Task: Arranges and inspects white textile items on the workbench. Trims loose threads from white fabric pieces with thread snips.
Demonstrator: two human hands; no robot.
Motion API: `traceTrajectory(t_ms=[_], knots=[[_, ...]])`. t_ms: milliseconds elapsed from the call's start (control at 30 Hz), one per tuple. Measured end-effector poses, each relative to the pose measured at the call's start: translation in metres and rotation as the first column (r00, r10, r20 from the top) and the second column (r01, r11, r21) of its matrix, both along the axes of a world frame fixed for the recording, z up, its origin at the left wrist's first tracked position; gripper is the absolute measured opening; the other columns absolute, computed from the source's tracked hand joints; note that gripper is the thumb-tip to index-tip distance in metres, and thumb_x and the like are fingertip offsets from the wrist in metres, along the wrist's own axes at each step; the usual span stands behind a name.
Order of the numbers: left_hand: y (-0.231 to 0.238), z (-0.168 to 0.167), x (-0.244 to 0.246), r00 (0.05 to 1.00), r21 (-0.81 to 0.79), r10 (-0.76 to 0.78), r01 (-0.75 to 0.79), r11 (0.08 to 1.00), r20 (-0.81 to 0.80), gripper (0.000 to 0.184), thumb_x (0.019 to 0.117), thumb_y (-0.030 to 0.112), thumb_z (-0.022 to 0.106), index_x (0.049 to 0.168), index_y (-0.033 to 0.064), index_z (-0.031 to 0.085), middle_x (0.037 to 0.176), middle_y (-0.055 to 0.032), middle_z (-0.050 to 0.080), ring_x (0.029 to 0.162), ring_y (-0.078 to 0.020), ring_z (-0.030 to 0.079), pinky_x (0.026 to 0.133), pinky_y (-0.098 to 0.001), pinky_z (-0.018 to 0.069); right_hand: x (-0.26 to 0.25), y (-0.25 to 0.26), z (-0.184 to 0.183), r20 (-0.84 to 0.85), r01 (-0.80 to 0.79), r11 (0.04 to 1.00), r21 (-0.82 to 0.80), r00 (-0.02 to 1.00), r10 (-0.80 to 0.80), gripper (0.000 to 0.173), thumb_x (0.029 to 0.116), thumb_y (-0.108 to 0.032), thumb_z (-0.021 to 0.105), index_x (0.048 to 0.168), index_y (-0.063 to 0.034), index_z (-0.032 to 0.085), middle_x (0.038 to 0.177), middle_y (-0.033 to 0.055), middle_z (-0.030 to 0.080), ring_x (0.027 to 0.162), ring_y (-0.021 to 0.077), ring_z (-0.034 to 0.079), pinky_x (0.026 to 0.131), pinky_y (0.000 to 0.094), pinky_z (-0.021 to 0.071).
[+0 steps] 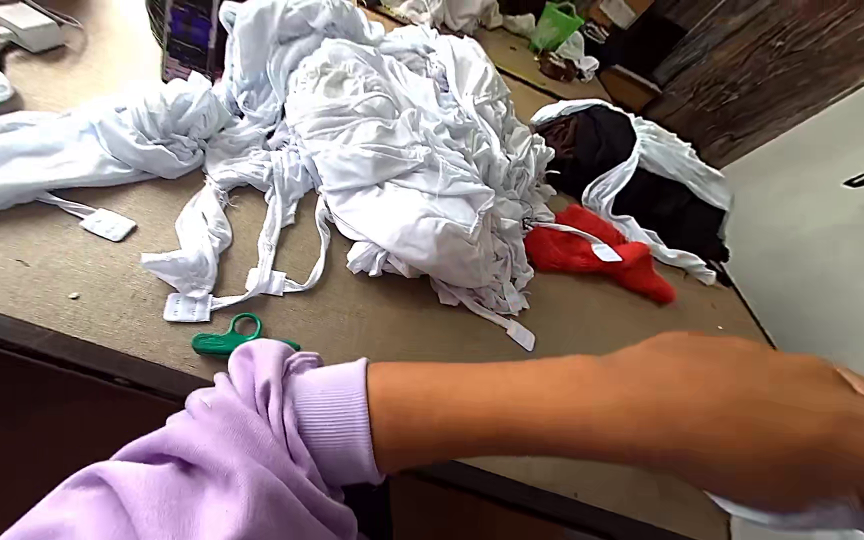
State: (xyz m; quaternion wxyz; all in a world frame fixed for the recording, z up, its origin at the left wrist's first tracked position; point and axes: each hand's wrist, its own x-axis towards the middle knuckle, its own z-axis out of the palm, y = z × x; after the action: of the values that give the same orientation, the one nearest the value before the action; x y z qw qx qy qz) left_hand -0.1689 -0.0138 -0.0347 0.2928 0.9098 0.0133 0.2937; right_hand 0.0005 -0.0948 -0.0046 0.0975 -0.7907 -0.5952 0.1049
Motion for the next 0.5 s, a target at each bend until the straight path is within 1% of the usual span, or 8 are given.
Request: traceTrajectory(t_ms=[33,100,167,200,233,300,400,500], knots=[[-0.009,0.0,-0.013,0.999,0.047,0.003,-0.001,0.999,-0.041,0.025,0.0951,0.01,0.067,0.119,0.0058,0.073,0.099,-0.009,0.074,0.096,-0.025,0.069,0.081,-0.0458,0.0509,-0.005,0.005,-0.004,-0.008,-0.128,0.991,-0.027,0.992,0.128,0.003,0.0849,0.019,0.06,0.086,0.0213,0.062,0.08,0.0252,0.065,0.073,0.0212,0.059,0.074,0.0307,0.0499],[-0.022,-0.006,-0.045,0.991,0.156,0.035,-0.015,0.988,-0.127,0.026,0.0982,0.012,0.062,0.122,0.005,0.07,0.107,-0.0121,0.072,0.106,-0.0299,0.067,0.092,-0.0517,0.0487,0.019,0.014,-0.033,-0.017,-0.605,0.796,0.01,0.796,0.605,0.007,0.086,0.004,0.063,0.083,0.0101,0.066,0.075,0.021,0.064,0.067,0.0247,0.062,0.062,0.0374,0.0506],[-0.026,-0.023,-0.089,0.99,0.191,0.097,-0.076,0.979,-0.101,0.02,0.0987,0.016,0.062,0.11,0.0035,0.073,0.098,-0.0125,0.073,0.098,-0.0314,0.069,0.085,-0.0511,0.0503,-0.019,0.03,-0.038,-0.015,-0.628,0.755,-0.188,0.771,0.637,0.022,0.0912,-0.017,0.07,0.106,-0.0012,0.074,0.096,0.0232,0.071,0.089,0.0384,0.07,0.075,0.057,0.0547],[-0.025,-0.034,-0.117,0.98,0.205,0.158,-0.131,0.97,-0.123,0.018,0.0989,0.019,0.063,0.103,0.004,0.073,0.093,-0.0108,0.072,0.094,-0.0298,0.07,0.081,-0.0487,0.0518,-0.056,0.039,-0.027,-0.044,-0.525,0.769,-0.365,0.835,0.548,0.033,0.0957,-0.026,0.071,0.123,-0.007,0.073,0.118,0.0208,0.069,0.112,0.0396,0.065,0.096,0.0583,0.0479],[-0.021,-0.045,-0.146,0.955,0.218,0.243,-0.204,0.955,-0.173,0.017,0.0989,0.019,0.063,0.101,0.005,0.072,0.093,-0.0093,0.071,0.094,-0.0278,0.069,0.08,-0.0467,0.0526,-0.076,0.047,-0.028,-0.043,-0.504,0.77,-0.391,0.846,0.532,0.042,0.0961,-0.037,0.071,0.128,-0.0104,0.071,0.128,0.0166,0.067,0.121,0.0367,0.061,0.103,0.0567,0.0447],[-0.01,-0.079,-0.196,0.837,0.284,0.496,-0.43,0.857,-0.23,0.013,0.0965,0.02,0.067,0.099,0.0091,0.073,0.098,-0.0064,0.071,0.099,-0.0252,0.068,0.083,-0.0459,0.0547,-0.074,0.07,-0.059,0.122,-0.674,0.736,-0.059,0.727,0.676,0.049,0.0917,-0.057,0.062,0.116,-0.0172,0.076,0.11,0.0039,0.073,0.1,0.025,0.071,0.082,0.0517,0.0585],[0.0,-0.13,-0.254,0.587,0.313,0.754,-0.686,0.656,-0.294,0.027,0.0912,0.029,0.075,0.108,0.007,0.075,0.125,-0.0139,0.068,0.123,-0.0369,0.061,0.093,-0.061,0.0499,-0.093,0.13,-0.058,0.198,-0.643,0.749,0.158,0.764,0.614,0.031,0.0975,-0.031,0.069,0.112,-0.0045,0.075,0.106,0.0164,0.073,0.1,0.0384,0.07,0.084,0.0649,0.0532],[0.0,-0.161,-0.279,0.508,0.337,0.825,-0.753,0.565,-0.248,0.042,0.0951,0.044,0.063,0.123,0.0153,0.074,0.134,-0.0135,0.065,0.127,-0.0392,0.059,0.094,-0.0626,0.049,-0.121,0.203,-0.053,0.184,-0.467,0.837,0.284,0.884,0.431,0.03,0.0997,-0.018,0.066,0.119,0.0046,0.069,0.118,0.0276,0.068,0.116,0.0483,0.062,0.098,0.0678,0.0447]])
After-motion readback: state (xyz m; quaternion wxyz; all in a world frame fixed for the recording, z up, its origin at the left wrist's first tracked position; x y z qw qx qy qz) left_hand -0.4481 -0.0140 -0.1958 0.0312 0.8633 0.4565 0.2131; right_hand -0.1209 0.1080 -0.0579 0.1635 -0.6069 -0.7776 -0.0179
